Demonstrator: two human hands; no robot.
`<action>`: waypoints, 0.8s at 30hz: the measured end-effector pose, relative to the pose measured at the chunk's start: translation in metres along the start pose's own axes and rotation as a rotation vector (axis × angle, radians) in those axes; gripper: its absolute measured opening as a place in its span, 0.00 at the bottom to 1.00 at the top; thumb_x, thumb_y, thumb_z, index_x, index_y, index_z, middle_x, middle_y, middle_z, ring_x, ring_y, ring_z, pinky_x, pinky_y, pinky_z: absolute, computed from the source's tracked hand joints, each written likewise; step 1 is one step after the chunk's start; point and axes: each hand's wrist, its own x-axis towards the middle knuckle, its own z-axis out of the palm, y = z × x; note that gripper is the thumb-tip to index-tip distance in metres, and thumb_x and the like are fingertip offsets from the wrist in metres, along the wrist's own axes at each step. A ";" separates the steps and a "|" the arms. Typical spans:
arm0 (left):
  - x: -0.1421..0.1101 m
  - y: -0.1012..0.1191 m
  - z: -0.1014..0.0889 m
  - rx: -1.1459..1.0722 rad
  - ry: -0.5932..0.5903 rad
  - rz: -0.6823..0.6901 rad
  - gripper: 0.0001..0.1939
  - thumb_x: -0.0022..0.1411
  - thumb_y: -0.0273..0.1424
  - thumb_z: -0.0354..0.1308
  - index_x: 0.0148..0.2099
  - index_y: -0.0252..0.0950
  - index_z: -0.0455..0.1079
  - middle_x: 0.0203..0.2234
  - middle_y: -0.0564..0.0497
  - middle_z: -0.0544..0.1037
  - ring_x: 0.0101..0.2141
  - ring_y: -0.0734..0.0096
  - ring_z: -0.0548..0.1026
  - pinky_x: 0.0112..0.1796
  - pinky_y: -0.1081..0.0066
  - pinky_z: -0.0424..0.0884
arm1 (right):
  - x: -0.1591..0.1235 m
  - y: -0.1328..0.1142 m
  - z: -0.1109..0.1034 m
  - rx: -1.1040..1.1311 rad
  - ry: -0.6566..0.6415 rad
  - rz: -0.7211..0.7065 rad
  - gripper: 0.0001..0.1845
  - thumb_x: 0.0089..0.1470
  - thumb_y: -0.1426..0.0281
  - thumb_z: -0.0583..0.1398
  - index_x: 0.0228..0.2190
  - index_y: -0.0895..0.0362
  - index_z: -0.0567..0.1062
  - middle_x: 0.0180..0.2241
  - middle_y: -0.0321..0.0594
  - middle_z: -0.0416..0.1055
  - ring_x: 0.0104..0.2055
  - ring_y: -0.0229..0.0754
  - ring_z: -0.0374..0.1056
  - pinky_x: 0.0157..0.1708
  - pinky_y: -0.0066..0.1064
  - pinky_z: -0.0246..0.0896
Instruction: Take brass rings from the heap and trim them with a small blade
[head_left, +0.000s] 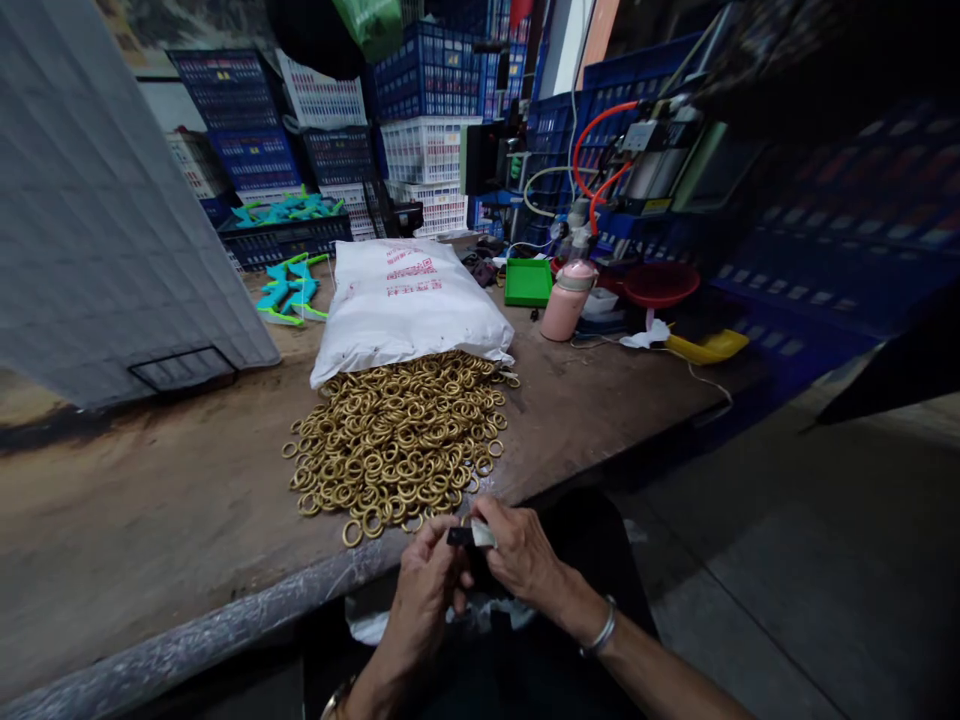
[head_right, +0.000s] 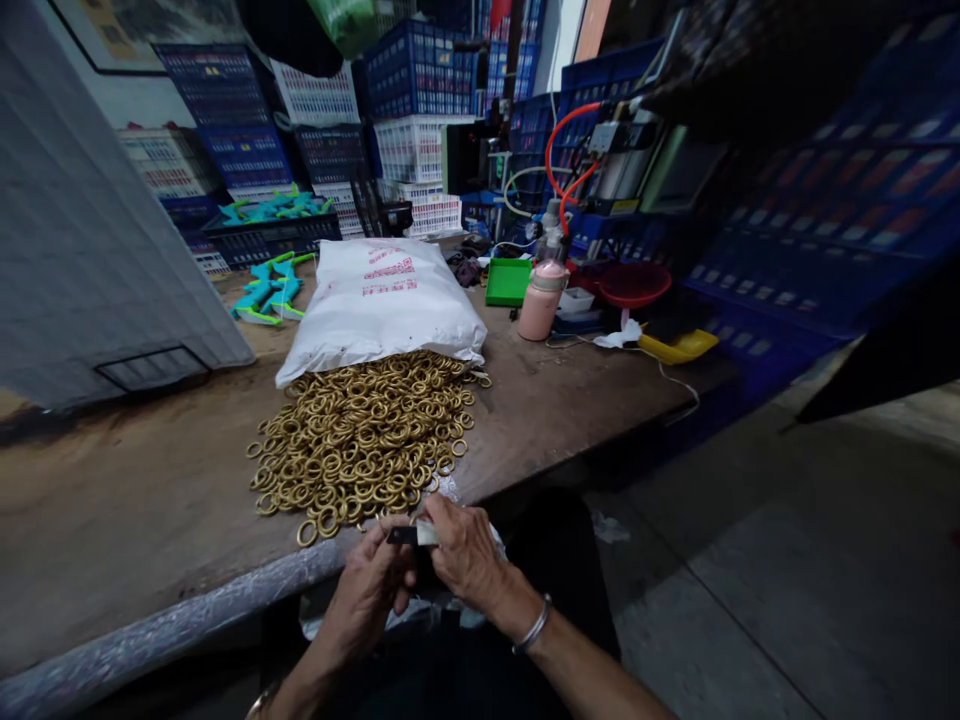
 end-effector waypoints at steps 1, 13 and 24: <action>0.000 -0.002 -0.002 0.024 -0.004 0.012 0.20 0.50 0.43 0.57 0.41 0.36 0.62 0.16 0.59 0.65 0.15 0.80 0.62 0.12 0.83 0.54 | -0.002 -0.003 0.002 0.019 -0.022 -0.002 0.13 0.42 0.80 0.50 0.32 0.57 0.64 0.27 0.37 0.68 0.29 0.38 0.64 0.28 0.26 0.50; -0.002 0.001 -0.010 0.347 0.179 0.175 0.13 0.51 0.40 0.58 0.28 0.34 0.69 0.11 0.58 0.65 0.12 0.82 0.57 0.14 0.79 0.52 | 0.010 -0.026 0.001 0.563 -0.161 0.373 0.19 0.56 0.60 0.47 0.21 0.58 0.64 0.18 0.31 0.61 0.22 0.32 0.57 0.25 0.23 0.51; -0.008 0.002 -0.014 0.120 -0.024 -0.048 0.15 0.54 0.43 0.53 0.28 0.35 0.61 0.13 0.60 0.63 0.11 0.84 0.55 0.13 0.82 0.49 | 0.012 -0.030 0.005 0.579 -0.109 0.355 0.14 0.53 0.63 0.50 0.22 0.59 0.65 0.20 0.30 0.59 0.23 0.31 0.53 0.24 0.22 0.49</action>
